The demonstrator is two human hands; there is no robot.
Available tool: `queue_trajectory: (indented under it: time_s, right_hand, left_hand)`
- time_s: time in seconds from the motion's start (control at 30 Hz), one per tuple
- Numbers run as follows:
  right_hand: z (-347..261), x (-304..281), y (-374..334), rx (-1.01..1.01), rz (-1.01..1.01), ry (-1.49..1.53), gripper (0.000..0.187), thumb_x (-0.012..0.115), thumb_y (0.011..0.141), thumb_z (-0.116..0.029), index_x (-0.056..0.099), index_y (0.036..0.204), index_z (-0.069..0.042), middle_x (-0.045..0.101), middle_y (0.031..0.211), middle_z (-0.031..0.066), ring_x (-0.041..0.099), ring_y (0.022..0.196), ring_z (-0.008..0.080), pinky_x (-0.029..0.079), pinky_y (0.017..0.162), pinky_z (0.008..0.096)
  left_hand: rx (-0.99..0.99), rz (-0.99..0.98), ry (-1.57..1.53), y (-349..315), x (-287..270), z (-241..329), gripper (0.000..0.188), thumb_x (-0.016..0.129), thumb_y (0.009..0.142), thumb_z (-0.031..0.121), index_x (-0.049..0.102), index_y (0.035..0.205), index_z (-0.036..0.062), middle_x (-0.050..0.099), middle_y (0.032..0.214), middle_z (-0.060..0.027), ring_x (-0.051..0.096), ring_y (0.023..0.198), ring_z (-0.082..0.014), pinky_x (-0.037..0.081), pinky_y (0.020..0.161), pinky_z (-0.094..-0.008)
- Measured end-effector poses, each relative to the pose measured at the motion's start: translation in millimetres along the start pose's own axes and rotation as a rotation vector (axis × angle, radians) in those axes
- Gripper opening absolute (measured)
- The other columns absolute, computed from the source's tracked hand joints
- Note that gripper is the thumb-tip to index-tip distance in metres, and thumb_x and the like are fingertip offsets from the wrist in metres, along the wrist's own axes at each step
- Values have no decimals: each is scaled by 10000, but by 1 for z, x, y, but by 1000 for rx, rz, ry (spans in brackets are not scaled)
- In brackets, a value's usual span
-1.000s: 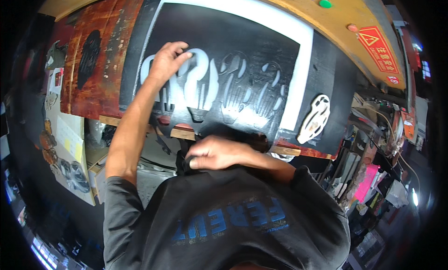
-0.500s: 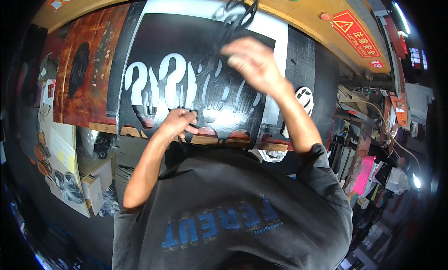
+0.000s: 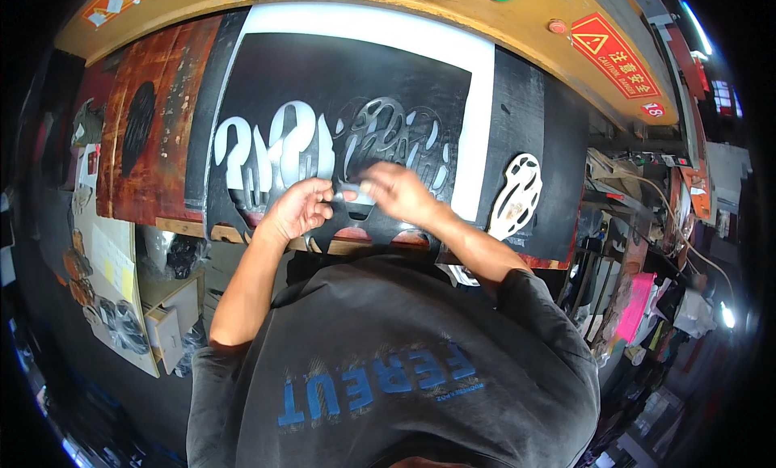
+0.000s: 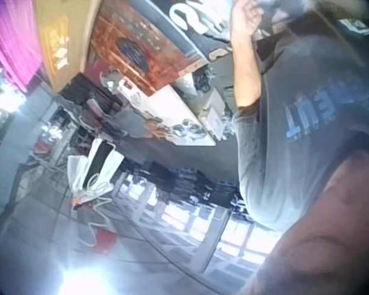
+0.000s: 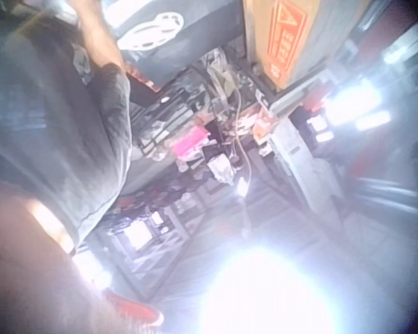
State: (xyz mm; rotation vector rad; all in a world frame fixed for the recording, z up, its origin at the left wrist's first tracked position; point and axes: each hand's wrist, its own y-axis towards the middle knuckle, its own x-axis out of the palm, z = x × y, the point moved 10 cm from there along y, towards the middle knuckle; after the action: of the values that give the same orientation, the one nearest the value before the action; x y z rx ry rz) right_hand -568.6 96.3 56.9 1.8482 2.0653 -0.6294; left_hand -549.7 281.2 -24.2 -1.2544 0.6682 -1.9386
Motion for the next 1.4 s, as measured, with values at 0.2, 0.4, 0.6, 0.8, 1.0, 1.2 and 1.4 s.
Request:
queue_trajectory:
  time_s: [0.2,0.4,0.6,0.8,1.0,1.2,1.4]
  right_hand:
    - [56,-1,18,424,-194,262,341,619,1116,-321,731,1220,-16,749,1022,5,631,955,72,532,862,282]
    - [51,3,21,407,-230,484,307,610,1120,-290,738,1218,-29,755,1068,9,648,979,96,529,910,295]
    - [60,3,22,470,-189,556,324,639,1104,-313,744,1217,-28,756,1058,14,654,989,104,525,929,307]
    - [57,-169,97,466,623,558,296,626,1079,-318,732,984,-59,721,839,20,627,697,125,529,664,322]
    - [-71,-243,162,-238,394,19,369,627,1080,-356,740,1122,-7,726,853,26,645,768,113,533,732,312]
    - [-146,-155,84,-356,253,-201,321,639,1070,-323,701,1190,-32,714,977,164,712,912,304,558,839,406]
    - [-137,-96,26,-369,180,-282,236,687,1015,-186,703,1172,-11,724,1054,190,704,1020,394,560,899,462]
  left_hand:
    - [554,599,1077,-66,36,63,406,607,1085,362,696,967,-16,722,814,-95,707,600,-179,532,491,-339]
    - [99,123,450,20,69,1,609,651,1045,555,666,1057,-54,684,835,-73,640,553,-114,535,449,-254]
    - [197,102,508,38,53,-9,403,657,1081,353,652,890,-2,645,714,-44,640,545,-126,542,460,-281]
    - [635,164,1086,28,59,6,400,623,1088,258,589,816,-32,631,625,-94,612,490,-158,493,486,-361]
    - [453,91,885,27,54,-1,354,644,1081,288,633,892,-11,702,776,-91,686,584,-149,556,545,-310]
    - [529,402,690,-20,-17,95,352,558,1116,281,716,1034,-23,726,853,-91,734,696,-155,571,585,-301]
    - [947,202,1246,46,35,209,276,677,1023,235,784,1183,37,763,1129,-130,716,1092,-305,548,976,-397]
